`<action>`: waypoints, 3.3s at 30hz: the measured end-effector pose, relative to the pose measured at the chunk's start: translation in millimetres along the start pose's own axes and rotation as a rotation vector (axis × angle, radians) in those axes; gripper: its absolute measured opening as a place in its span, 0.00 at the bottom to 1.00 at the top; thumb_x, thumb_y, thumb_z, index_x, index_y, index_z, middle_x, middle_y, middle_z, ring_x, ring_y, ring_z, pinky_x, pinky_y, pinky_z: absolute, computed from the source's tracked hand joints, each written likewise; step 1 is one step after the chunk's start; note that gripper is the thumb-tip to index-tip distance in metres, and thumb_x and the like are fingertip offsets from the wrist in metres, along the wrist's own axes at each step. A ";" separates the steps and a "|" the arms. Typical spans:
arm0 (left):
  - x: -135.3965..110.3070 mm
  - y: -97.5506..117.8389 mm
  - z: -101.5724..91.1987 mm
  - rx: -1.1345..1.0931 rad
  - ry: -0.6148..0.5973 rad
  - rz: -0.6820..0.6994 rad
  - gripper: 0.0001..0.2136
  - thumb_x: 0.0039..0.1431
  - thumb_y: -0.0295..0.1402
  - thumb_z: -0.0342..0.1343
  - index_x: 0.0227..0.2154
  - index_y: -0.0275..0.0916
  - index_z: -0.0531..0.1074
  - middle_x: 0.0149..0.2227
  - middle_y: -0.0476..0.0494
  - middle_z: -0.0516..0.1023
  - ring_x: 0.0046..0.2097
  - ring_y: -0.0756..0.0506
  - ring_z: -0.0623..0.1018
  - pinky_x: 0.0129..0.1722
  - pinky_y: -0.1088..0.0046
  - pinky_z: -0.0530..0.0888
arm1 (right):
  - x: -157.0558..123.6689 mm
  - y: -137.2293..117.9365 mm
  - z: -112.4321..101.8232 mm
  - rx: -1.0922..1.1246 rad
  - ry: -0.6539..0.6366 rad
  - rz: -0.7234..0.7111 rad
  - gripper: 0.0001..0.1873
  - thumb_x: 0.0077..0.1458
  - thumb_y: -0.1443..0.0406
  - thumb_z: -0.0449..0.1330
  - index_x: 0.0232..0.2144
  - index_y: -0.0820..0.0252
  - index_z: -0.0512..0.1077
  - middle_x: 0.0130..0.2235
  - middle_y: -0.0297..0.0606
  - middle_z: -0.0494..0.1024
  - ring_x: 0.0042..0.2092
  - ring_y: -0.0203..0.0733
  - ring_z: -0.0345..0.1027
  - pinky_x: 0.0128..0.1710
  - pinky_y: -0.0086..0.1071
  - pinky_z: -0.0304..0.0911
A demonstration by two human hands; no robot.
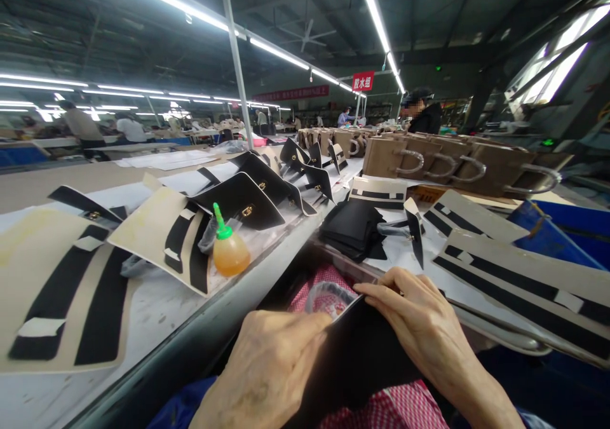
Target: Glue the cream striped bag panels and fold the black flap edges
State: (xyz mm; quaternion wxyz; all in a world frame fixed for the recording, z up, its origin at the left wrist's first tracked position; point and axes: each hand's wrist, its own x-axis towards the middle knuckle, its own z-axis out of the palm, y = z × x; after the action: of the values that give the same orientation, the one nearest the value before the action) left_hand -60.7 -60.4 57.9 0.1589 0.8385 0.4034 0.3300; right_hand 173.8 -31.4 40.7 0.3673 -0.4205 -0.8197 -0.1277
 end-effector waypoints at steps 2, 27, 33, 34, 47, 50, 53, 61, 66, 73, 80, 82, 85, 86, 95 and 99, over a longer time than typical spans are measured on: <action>0.7 -0.9 -2.6 0.002 0.000 -0.005 0.12 0.67 0.27 0.48 0.31 0.42 0.75 0.21 0.49 0.74 0.33 0.44 0.84 0.35 0.74 0.78 | 4.7 -0.9 -1.5 -0.028 -0.011 -0.037 0.14 0.68 0.67 0.52 0.41 0.54 0.78 0.32 0.37 0.73 0.31 0.39 0.63 0.33 0.32 0.60; 62.3 -18.4 50.3 0.367 0.323 -0.056 0.11 0.63 0.20 0.54 0.44 0.34 0.76 0.34 0.42 0.85 0.32 0.40 0.85 0.30 0.64 0.82 | 61.6 -24.3 -7.7 -0.332 0.055 -0.261 0.13 0.68 0.69 0.49 0.40 0.61 0.75 0.30 0.37 0.74 0.34 0.47 0.66 0.39 0.40 0.54; 49.1 -37.5 31.4 0.260 0.403 -0.036 0.14 0.63 0.22 0.54 0.48 0.33 0.77 0.39 0.37 0.86 0.35 0.37 0.86 0.35 0.59 0.83 | 28.9 6.5 -21.5 -0.247 0.195 -0.135 0.15 0.68 0.58 0.54 0.48 0.63 0.70 0.35 0.39 0.78 0.35 0.44 0.69 0.40 0.38 0.59; 46.4 -39.5 27.1 0.246 0.408 -0.046 0.14 0.62 0.22 0.54 0.49 0.34 0.78 0.41 0.37 0.86 0.36 0.36 0.86 0.36 0.59 0.83 | 23.4 12.1 -19.8 -0.209 0.220 -0.091 0.14 0.68 0.56 0.55 0.47 0.61 0.71 0.34 0.37 0.78 0.35 0.43 0.70 0.39 0.37 0.60; 20.9 -18.9 8.3 -0.100 0.223 0.104 0.18 0.67 0.26 0.50 0.57 0.34 0.74 0.36 0.42 0.84 0.32 0.46 0.83 0.36 0.75 0.81 | 7.1 14.7 -11.9 0.637 0.433 0.483 0.08 0.56 0.59 0.67 0.27 0.52 0.76 0.41 0.36 0.78 0.45 0.42 0.74 0.44 0.32 0.67; 15.4 -16.0 5.2 -0.179 0.136 0.063 0.16 0.68 0.28 0.51 0.55 0.42 0.75 0.33 0.48 0.80 0.29 0.50 0.79 0.40 0.78 0.80 | 7.8 6.2 -18.0 0.821 0.414 0.582 0.09 0.54 0.59 0.68 0.25 0.53 0.76 0.38 0.34 0.78 0.40 0.38 0.74 0.38 0.26 0.67; 12.6 -13.5 2.5 -0.235 0.060 0.026 0.14 0.68 0.29 0.51 0.52 0.45 0.76 0.31 0.51 0.77 0.28 0.51 0.76 0.41 0.78 0.80 | 8.7 2.2 -18.9 0.881 0.439 0.600 0.09 0.53 0.60 0.70 0.24 0.53 0.77 0.36 0.33 0.78 0.39 0.35 0.73 0.38 0.23 0.66; 13.3 -9.0 -0.9 -0.314 0.071 0.024 0.10 0.67 0.28 0.54 0.40 0.45 0.80 0.33 0.49 0.82 0.34 0.47 0.82 0.32 0.80 0.80 | 6.4 -1.1 -17.0 0.827 0.513 0.660 0.08 0.50 0.59 0.71 0.26 0.53 0.78 0.33 0.35 0.78 0.37 0.39 0.72 0.35 0.28 0.67; 22.8 -11.5 9.3 0.020 0.252 0.058 0.12 0.64 0.23 0.50 0.39 0.37 0.80 0.34 0.41 0.84 0.34 0.40 0.84 0.35 0.63 0.84 | 6.0 -10.0 -19.1 0.644 0.507 0.647 0.08 0.51 0.57 0.70 0.27 0.53 0.78 0.34 0.34 0.78 0.36 0.40 0.73 0.34 0.28 0.66; 40.9 6.6 28.2 -0.115 0.332 0.156 0.17 0.64 0.22 0.54 0.55 0.31 0.74 0.41 0.38 0.85 0.41 0.41 0.85 0.43 0.69 0.82 | 8.8 -14.3 -22.3 0.647 0.468 0.597 0.07 0.52 0.57 0.69 0.28 0.51 0.79 0.33 0.33 0.78 0.35 0.38 0.73 0.32 0.25 0.67; 38.9 11.2 22.5 -0.389 0.321 0.176 0.12 0.65 0.22 0.56 0.49 0.35 0.79 0.37 0.44 0.85 0.36 0.48 0.84 0.39 0.81 0.79 | 5.5 -7.5 -22.7 0.730 0.409 0.624 0.09 0.52 0.57 0.70 0.27 0.53 0.78 0.33 0.36 0.78 0.34 0.40 0.73 0.31 0.27 0.68; 37.5 10.7 21.9 -0.390 0.307 0.162 0.12 0.66 0.23 0.55 0.47 0.39 0.80 0.33 0.47 0.84 0.34 0.49 0.83 0.36 0.81 0.78 | 5.6 -8.3 -22.2 0.741 0.409 0.630 0.08 0.52 0.57 0.70 0.27 0.54 0.78 0.33 0.37 0.78 0.34 0.41 0.73 0.30 0.28 0.68; 38.1 10.0 24.5 -0.346 0.347 0.192 0.11 0.66 0.23 0.54 0.45 0.40 0.79 0.34 0.48 0.84 0.35 0.50 0.83 0.37 0.81 0.78 | 6.8 -12.7 -22.2 0.736 0.436 0.591 0.08 0.52 0.59 0.70 0.25 0.54 0.77 0.33 0.36 0.77 0.35 0.41 0.73 0.31 0.28 0.69; 38.8 10.1 26.1 -0.307 0.376 0.210 0.11 0.66 0.23 0.54 0.45 0.39 0.79 0.34 0.47 0.84 0.35 0.49 0.84 0.37 0.81 0.78 | 7.4 -14.8 -22.6 0.724 0.445 0.574 0.09 0.52 0.59 0.69 0.24 0.54 0.77 0.33 0.36 0.76 0.35 0.41 0.72 0.31 0.28 0.68; 40.2 15.5 38.5 -0.071 0.531 0.295 0.05 0.65 0.23 0.53 0.35 0.36 0.73 0.25 0.49 0.78 0.24 0.50 0.78 0.25 0.78 0.72 | 4.9 -25.5 -24.3 0.626 0.471 0.539 0.09 0.55 0.61 0.67 0.24 0.53 0.74 0.35 0.34 0.76 0.36 0.38 0.72 0.33 0.25 0.66; 43.9 17.1 34.3 -0.037 0.507 0.280 0.06 0.66 0.25 0.53 0.34 0.36 0.73 0.25 0.48 0.78 0.24 0.49 0.78 0.26 0.76 0.72 | 5.0 -27.1 -23.1 0.551 0.467 0.488 0.09 0.57 0.62 0.66 0.25 0.53 0.74 0.34 0.33 0.76 0.35 0.38 0.73 0.33 0.26 0.67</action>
State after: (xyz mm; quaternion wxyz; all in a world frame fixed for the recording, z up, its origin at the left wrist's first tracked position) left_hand -7.5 -36.7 60.6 0.0212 0.7736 0.3044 0.5553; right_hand 162.1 -57.1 63.1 0.6607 -0.4483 -0.5946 0.0946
